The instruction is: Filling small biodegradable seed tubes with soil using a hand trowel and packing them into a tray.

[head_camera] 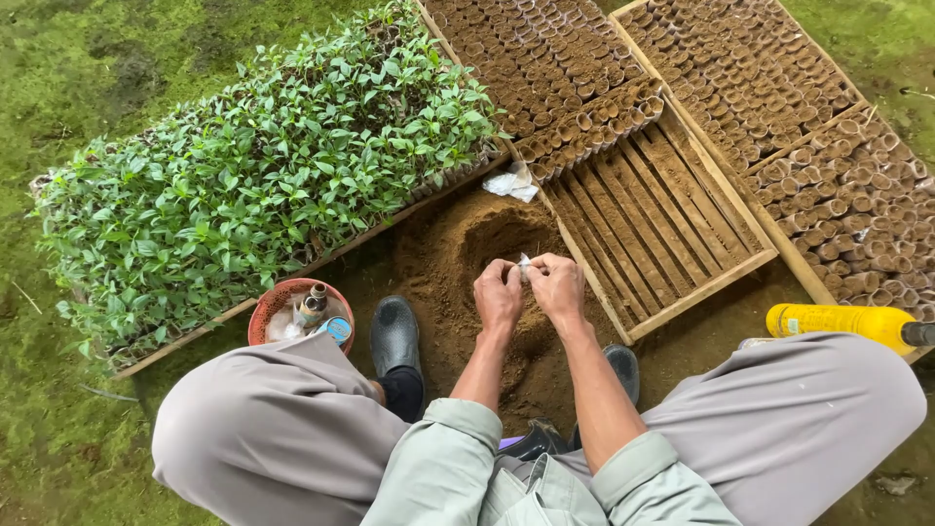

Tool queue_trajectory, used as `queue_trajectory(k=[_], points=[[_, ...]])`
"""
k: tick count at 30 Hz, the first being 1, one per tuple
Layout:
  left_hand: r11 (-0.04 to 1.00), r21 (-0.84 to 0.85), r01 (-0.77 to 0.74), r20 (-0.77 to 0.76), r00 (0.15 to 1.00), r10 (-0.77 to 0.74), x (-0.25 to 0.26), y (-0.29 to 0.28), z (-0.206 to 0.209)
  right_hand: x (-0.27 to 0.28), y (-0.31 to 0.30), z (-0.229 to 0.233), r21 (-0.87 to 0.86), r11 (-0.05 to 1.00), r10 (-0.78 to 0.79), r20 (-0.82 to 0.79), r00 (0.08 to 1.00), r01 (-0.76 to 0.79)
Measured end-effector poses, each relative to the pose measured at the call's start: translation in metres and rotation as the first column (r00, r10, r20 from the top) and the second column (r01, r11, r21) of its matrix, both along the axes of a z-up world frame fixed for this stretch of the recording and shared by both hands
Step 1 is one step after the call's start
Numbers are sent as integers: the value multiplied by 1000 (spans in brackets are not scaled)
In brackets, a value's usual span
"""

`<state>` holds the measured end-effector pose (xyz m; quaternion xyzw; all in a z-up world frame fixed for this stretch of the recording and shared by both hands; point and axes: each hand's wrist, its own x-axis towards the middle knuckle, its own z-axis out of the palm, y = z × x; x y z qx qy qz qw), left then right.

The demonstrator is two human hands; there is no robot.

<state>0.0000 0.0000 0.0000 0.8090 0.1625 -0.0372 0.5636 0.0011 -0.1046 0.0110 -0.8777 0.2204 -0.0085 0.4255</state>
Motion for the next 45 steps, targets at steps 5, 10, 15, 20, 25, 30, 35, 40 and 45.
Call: queue_trajectory(k=[5,10,15,20,25,30,35,40,45], points=[[990,134,39,-7,999,-38,3,3,-23,-1,3,-8,-47,999,1,-15,1000,-2],[996,91,-7,-108,994,17,5,13,-16,6,15,-14,-32,999,1,-26,1000,-2],[991,80,-110,-128,984,120,16,28,-10,18,24,-22,127,991,-32,7,999,31],[976,84,-202,-127,969,211,35,43,-21,23,26,-103,-105,986,127,-35,991,-130],[971,81,-225,-131,963,235,44,53,-5,15,47,-136,-314,863,389,-86,917,-396],[972,74,-224,-159,959,233,49,55,-7,1,56,-149,-518,621,585,-194,788,-588],[976,81,-202,-160,964,212,46,52,-6,-11,44,-186,-661,288,709,-339,618,-693],[983,113,-145,-165,973,163,41,43,-17,-5,32,-164,-411,522,633,-401,663,-747],[983,158,-89,-149,982,113,42,32,-48,11,10,-138,172,984,12,-314,949,45]])
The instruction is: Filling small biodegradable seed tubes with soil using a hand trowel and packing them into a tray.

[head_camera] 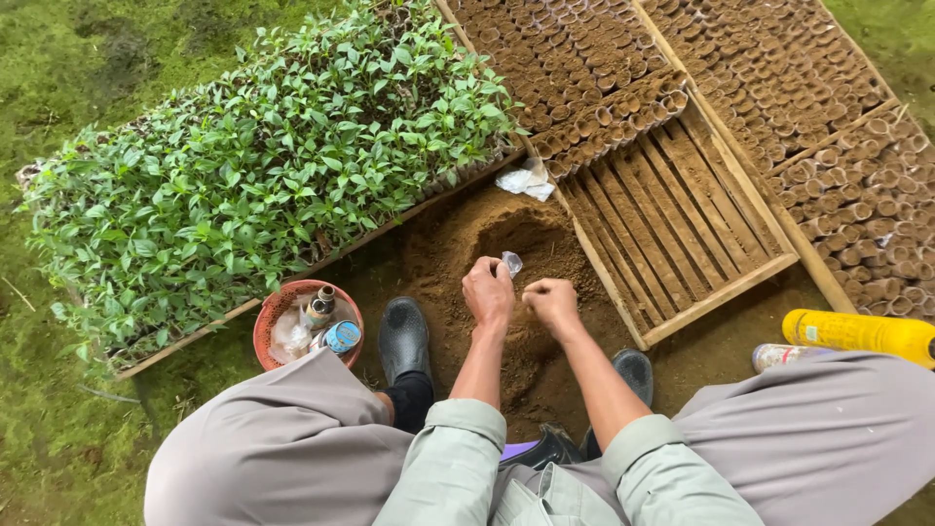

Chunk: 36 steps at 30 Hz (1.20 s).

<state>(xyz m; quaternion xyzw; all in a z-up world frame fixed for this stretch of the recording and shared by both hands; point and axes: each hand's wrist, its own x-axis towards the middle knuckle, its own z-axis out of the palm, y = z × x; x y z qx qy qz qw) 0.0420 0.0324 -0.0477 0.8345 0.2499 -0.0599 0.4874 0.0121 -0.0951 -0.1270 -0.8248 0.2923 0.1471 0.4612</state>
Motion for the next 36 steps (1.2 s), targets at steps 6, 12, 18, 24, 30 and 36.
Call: queue_trajectory(k=[6,12,18,24,30,36], points=[[996,25,86,10,996,-87,-5,-12,-7,13,-12,116,637,733,-366,76,927,238],[989,12,148,46,988,-149,-12,-19,6,13,-3,151,581,787,-343,129,930,210],[983,13,184,71,980,-184,-16,-25,18,13,-3,151,531,814,-341,106,934,237],[982,10,187,70,980,-187,-19,-29,12,13,-7,132,434,872,-294,95,951,226],[981,-28,191,51,980,-190,-19,-31,27,16,-9,111,419,886,-260,96,961,198],[983,-84,162,24,987,-161,-17,-36,29,17,-7,134,429,888,-234,108,966,167]])
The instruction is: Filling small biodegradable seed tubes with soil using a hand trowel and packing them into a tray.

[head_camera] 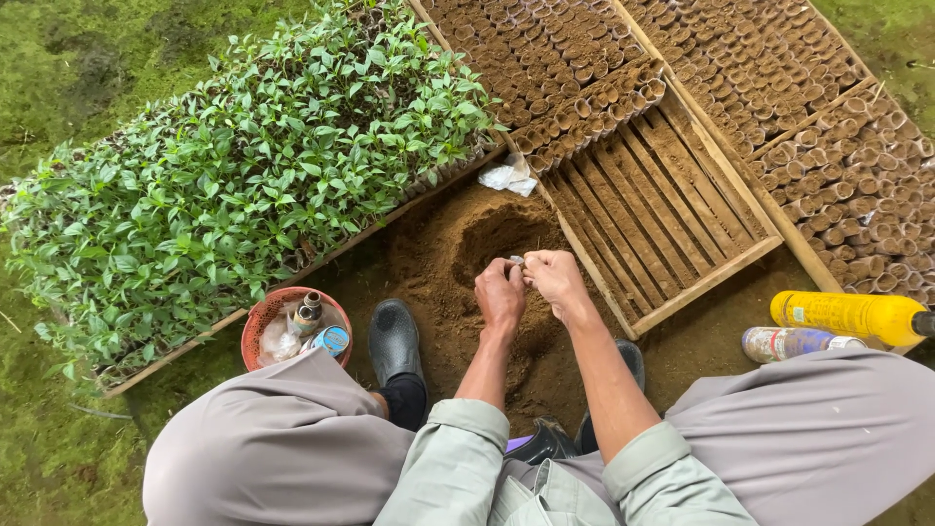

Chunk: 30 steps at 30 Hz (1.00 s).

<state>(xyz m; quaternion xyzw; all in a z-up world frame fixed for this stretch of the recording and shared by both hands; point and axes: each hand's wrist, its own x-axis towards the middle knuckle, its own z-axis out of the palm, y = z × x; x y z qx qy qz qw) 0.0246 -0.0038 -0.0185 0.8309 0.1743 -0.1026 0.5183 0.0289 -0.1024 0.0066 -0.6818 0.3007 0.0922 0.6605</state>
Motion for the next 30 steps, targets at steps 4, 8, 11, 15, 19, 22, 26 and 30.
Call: queue_trajectory(k=[4,8,11,15,19,22,26,30], points=[[999,-47,-19,22,1000,20,-1,-1,10,-1,-8,29,-128,990,68,35,997,-63],[994,-91,-55,-1,998,55,0,-3,6,-4,-26,-10,-533,820,244,0,970,-207],[993,-98,-65,-18,998,64,0,-2,5,-9,-32,-30,-561,793,323,53,945,-239],[989,-116,-90,-55,995,84,2,2,0,-10,-30,-36,-545,786,394,77,916,-292],[985,-130,-117,-69,992,109,3,5,3,-10,-28,-36,-541,785,419,102,902,-303],[979,-132,-155,-92,985,143,6,4,-16,-8,-27,-28,-569,768,443,141,885,-294],[889,-225,-399,-227,909,351,7,0,-76,-9,-19,-9,-641,724,504,237,831,-256],[546,-588,-596,-632,760,149,0,8,-63,-8,-21,-14,-701,666,546,223,808,-256]])
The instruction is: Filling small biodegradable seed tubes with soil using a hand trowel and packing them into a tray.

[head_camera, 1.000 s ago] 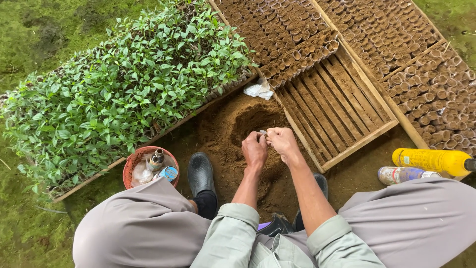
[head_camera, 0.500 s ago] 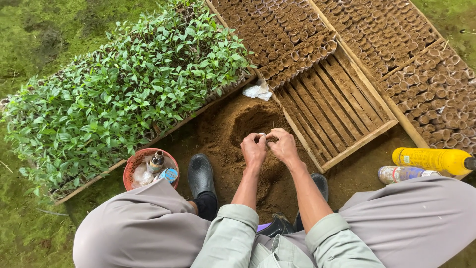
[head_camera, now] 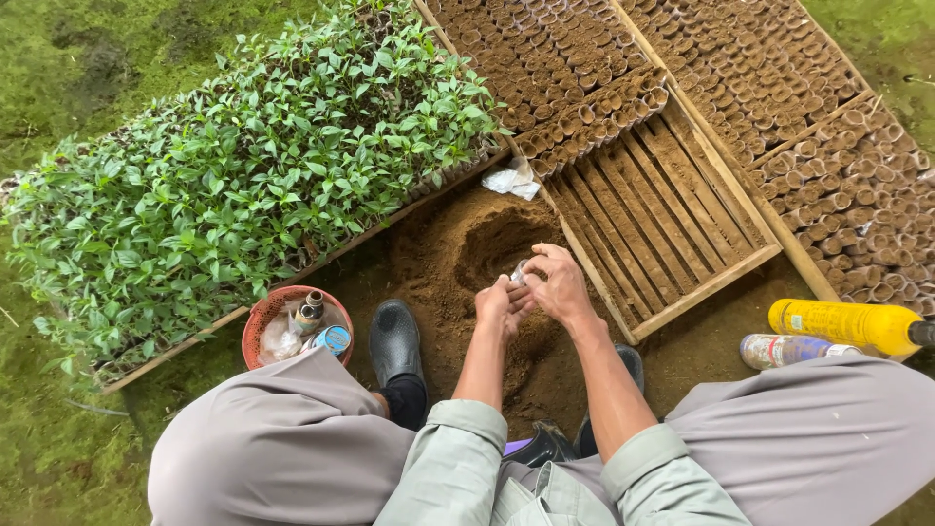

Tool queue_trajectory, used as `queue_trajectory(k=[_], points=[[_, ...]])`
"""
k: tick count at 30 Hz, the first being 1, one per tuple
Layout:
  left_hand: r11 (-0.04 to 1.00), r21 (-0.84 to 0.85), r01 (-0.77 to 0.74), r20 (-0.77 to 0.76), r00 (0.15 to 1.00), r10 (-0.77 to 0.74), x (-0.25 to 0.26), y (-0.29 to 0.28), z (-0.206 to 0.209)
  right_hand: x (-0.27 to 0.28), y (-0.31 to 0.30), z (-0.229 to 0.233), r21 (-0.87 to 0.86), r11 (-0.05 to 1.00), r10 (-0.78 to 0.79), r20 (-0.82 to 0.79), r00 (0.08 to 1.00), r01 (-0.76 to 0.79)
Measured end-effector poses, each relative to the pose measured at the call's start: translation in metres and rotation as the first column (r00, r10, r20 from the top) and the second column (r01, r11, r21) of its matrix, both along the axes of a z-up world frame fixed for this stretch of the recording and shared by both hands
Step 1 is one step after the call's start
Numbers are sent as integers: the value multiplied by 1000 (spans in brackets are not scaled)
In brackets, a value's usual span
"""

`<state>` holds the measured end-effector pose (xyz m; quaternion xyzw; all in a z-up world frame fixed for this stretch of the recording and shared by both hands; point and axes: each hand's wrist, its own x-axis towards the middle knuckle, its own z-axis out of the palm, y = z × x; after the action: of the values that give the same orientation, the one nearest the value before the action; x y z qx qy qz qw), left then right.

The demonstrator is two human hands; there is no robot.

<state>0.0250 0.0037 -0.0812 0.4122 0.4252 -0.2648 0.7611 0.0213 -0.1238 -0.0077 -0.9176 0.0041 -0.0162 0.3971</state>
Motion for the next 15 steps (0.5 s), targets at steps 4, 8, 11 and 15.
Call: queue_trajectory(k=[4,8,11,15], points=[[942,-284,-178,-33,984,176,5,2,24,-3,4,-2,-50,999,18,10,1000,-17],[902,-326,-283,19,952,305,9,5,9,-7,7,7,-90,992,95,30,995,-92],[896,-346,-277,51,948,313,10,9,9,-5,7,2,-94,991,95,39,995,-91],[876,-401,-269,71,944,322,9,10,10,-5,8,0,-102,991,90,63,994,-83]])
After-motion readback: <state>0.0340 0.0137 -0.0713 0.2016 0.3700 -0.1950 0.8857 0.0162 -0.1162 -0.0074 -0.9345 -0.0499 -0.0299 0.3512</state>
